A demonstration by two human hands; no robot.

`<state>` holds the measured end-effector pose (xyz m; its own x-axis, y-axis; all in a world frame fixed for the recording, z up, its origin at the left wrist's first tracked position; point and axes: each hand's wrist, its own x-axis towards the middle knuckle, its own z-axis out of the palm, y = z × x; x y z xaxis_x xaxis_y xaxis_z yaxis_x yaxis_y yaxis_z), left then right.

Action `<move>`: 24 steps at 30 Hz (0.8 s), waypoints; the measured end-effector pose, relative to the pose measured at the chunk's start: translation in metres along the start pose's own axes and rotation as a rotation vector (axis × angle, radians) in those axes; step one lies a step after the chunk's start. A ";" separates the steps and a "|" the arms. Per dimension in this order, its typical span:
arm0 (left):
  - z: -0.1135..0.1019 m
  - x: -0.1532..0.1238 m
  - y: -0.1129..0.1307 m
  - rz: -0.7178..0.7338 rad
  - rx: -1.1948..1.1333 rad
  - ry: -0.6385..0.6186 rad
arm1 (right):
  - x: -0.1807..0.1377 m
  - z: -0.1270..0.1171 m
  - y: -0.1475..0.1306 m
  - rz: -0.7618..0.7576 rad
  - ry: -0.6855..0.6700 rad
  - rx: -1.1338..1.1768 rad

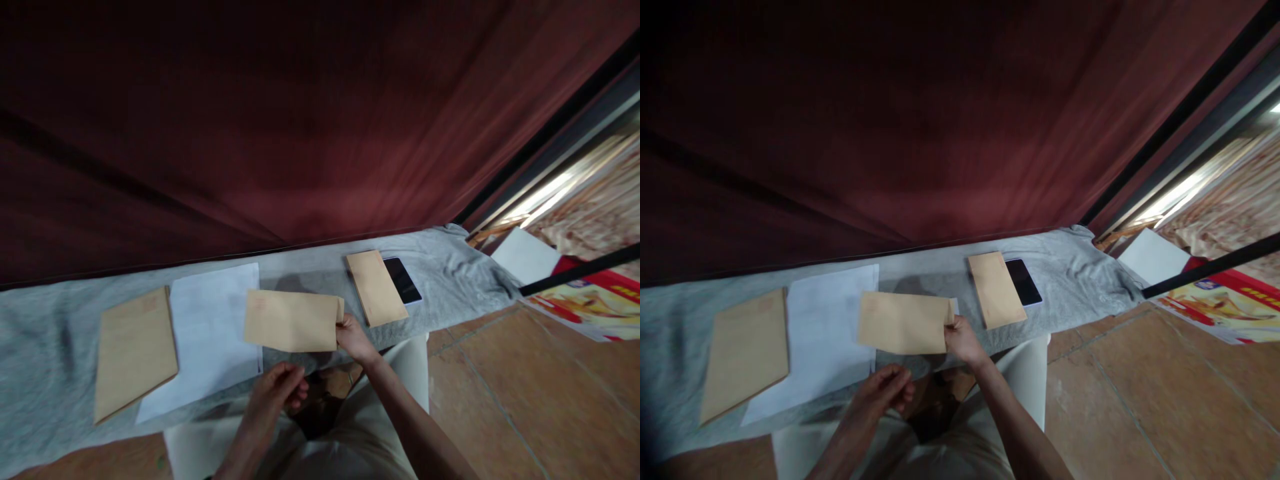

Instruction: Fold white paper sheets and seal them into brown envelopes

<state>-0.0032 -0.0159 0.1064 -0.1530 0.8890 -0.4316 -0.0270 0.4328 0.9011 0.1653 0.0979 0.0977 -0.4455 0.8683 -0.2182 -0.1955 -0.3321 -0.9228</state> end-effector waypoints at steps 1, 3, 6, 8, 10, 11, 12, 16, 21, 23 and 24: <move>0.000 -0.004 0.002 0.130 0.151 0.019 | -0.001 -0.001 -0.003 -0.003 -0.005 -0.003; -0.002 -0.007 0.010 0.486 0.520 0.103 | -0.005 -0.003 -0.007 -0.003 -0.040 -0.018; -0.005 0.000 0.027 0.878 0.998 0.189 | -0.013 -0.005 -0.009 0.034 -0.161 -0.047; -0.008 0.008 0.035 0.933 1.189 0.179 | -0.017 -0.007 -0.007 0.064 -0.235 -0.079; -0.011 0.015 0.037 0.936 1.274 0.162 | -0.019 -0.008 -0.005 0.082 -0.254 -0.117; -0.013 0.017 0.036 0.932 1.294 0.156 | -0.020 -0.008 -0.004 0.090 -0.246 -0.131; -0.013 0.018 0.036 0.930 1.305 0.156 | -0.020 -0.008 -0.003 0.094 -0.233 -0.139; -0.013 0.017 0.030 0.923 1.306 0.174 | -0.018 -0.008 -0.001 0.056 -0.210 -0.156; -0.013 0.017 0.022 0.907 1.325 0.160 | -0.022 -0.010 0.003 0.082 -0.175 -0.166; -0.013 0.019 0.018 0.878 1.338 0.150 | -0.023 -0.011 0.005 0.086 -0.140 -0.149; -0.012 0.020 0.015 0.868 1.342 0.146 | -0.023 -0.011 0.006 0.081 -0.135 -0.145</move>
<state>-0.0190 0.0066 0.1121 0.2497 0.9369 0.2445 0.9474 -0.2886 0.1385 0.1843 0.0802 0.0941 -0.5692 0.7805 -0.2585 -0.0303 -0.3341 -0.9421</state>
